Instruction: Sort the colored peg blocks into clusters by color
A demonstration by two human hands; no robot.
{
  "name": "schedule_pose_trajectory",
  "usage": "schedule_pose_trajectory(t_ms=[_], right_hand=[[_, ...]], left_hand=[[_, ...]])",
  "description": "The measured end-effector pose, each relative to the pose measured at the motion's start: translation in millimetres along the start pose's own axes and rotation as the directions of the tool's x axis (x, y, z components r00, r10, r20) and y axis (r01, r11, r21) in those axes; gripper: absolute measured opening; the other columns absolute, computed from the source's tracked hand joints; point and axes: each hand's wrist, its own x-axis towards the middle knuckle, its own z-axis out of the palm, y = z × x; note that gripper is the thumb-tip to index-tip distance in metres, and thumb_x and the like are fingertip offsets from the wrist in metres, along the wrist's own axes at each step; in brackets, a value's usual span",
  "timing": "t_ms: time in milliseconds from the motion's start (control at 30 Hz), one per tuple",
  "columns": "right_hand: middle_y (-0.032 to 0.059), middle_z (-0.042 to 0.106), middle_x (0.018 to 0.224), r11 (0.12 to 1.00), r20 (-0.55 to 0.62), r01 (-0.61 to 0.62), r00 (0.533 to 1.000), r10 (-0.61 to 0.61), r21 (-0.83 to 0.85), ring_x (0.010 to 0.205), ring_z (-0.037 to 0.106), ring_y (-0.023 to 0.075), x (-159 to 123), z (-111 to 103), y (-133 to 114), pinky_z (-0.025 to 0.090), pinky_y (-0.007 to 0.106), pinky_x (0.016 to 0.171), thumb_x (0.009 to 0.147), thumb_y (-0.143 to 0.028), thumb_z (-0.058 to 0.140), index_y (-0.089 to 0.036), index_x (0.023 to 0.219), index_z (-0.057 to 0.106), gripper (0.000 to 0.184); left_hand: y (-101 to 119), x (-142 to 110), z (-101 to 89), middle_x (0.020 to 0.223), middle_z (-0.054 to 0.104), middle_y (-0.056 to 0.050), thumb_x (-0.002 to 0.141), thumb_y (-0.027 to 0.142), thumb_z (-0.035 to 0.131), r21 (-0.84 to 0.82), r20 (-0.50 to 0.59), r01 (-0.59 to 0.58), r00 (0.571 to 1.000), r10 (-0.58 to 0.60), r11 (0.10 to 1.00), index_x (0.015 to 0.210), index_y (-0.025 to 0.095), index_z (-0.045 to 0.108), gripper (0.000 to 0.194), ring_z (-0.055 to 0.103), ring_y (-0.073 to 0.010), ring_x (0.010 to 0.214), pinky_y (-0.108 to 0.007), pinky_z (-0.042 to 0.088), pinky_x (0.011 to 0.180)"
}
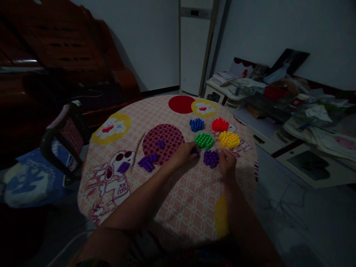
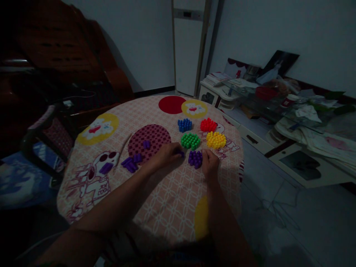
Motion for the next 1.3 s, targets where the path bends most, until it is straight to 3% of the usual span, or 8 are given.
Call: schedule_pose_trajectory(t_ms=[167,467,700,967,1133,1233,1300], right_hand=[[-0.0008,0.055,0.064,0.999,0.001,0.039,0.999,-0.039,0.001,0.066,0.051,0.0157,0,-1,0,0.039,0.028,0.066,0.095,-0.043,0.049,-0.018,0.072,0.063,0.038],[-0.0005,0.056,0.064,0.999,0.000,0.032,1.000,-0.032,0.004,0.066,0.051,0.0164,0,0,0,0.039,0.028,0.065,0.095,-0.044,0.049,-0.018,0.074,0.066,0.037],[-0.0006,0.056,0.064,1.000,-0.006,0.030,1.000,-0.030,-0.004,0.066,0.052,0.0163,0,0,0,0.040,0.028,0.065,0.095,-0.045,0.049,-0.018,0.073,0.065,0.038],[0.0005,0.061,0.067,0.999,0.005,0.030,1.000,-0.030,-0.010,0.069,0.055,0.0171,0,0,1,0.041,0.028,0.066,0.095,-0.045,0.050,-0.018,0.079,0.068,0.037],[0.0014,0.063,0.070,0.999,-0.011,0.038,0.999,-0.038,0.008,0.070,0.057,0.0177,0,0,-2,0.043,0.029,0.068,0.094,-0.044,0.051,-0.017,0.080,0.068,0.035],[0.0003,0.060,0.067,0.999,-0.011,0.037,0.999,-0.037,0.012,0.067,0.054,0.0169,0,0,-4,0.041,0.029,0.067,0.094,-0.044,0.051,-0.017,0.077,0.066,0.035],[-0.0004,0.058,0.065,0.999,-0.006,0.032,0.999,-0.032,0.007,0.065,0.053,0.0163,0,-1,-4,0.041,0.029,0.066,0.094,-0.043,0.050,-0.018,0.075,0.066,0.035]], left_hand=[[16,-3,13.3,0.096,0.074,-0.007,0.078,0.016,0.068,-0.004,0.075,-0.014,0.997,0.015,1.000,0.099,0.016,0.069,0.021,0.068,-0.0208,0.087,-0.030,0.051,0.083],[18,-9,23.3,0.096,0.073,-0.003,0.074,0.015,0.068,-0.170,0.039,0.028,0.999,-0.022,0.985,0.104,0.019,0.066,0.030,0.068,-0.0184,0.087,-0.027,0.050,0.079],[14,-5,30.6,0.089,0.072,-0.002,0.075,0.017,0.068,-0.236,0.006,0.036,0.999,-0.036,0.971,0.100,0.019,0.068,0.024,0.067,-0.0173,0.083,-0.026,0.050,0.076],[14,-7,32.9,0.101,0.074,-0.005,0.075,0.015,0.069,-0.256,-0.003,0.019,1.000,-0.021,0.966,0.113,0.018,0.069,0.038,0.069,-0.0182,0.089,-0.028,0.053,0.082],[6,-9,12.3,0.111,0.073,-0.009,0.078,0.018,0.070,-0.225,-0.032,0.010,0.999,-0.018,0.974,0.128,0.016,0.062,0.051,0.070,-0.0183,0.089,-0.030,0.056,0.083],[-12,-15,-17.8,0.116,0.072,-0.010,0.082,0.017,0.066,-0.050,-0.115,0.073,0.990,-0.078,0.996,0.128,0.018,0.063,0.047,0.070,-0.0216,0.098,-0.035,0.055,0.092],[-29,-22,-38.4,0.122,0.070,-0.012,0.083,0.017,0.063,0.119,-0.195,0.201,0.965,-0.175,0.972,0.124,0.018,0.066,0.042,0.066,-0.0273,0.112,-0.041,0.051,0.101]])
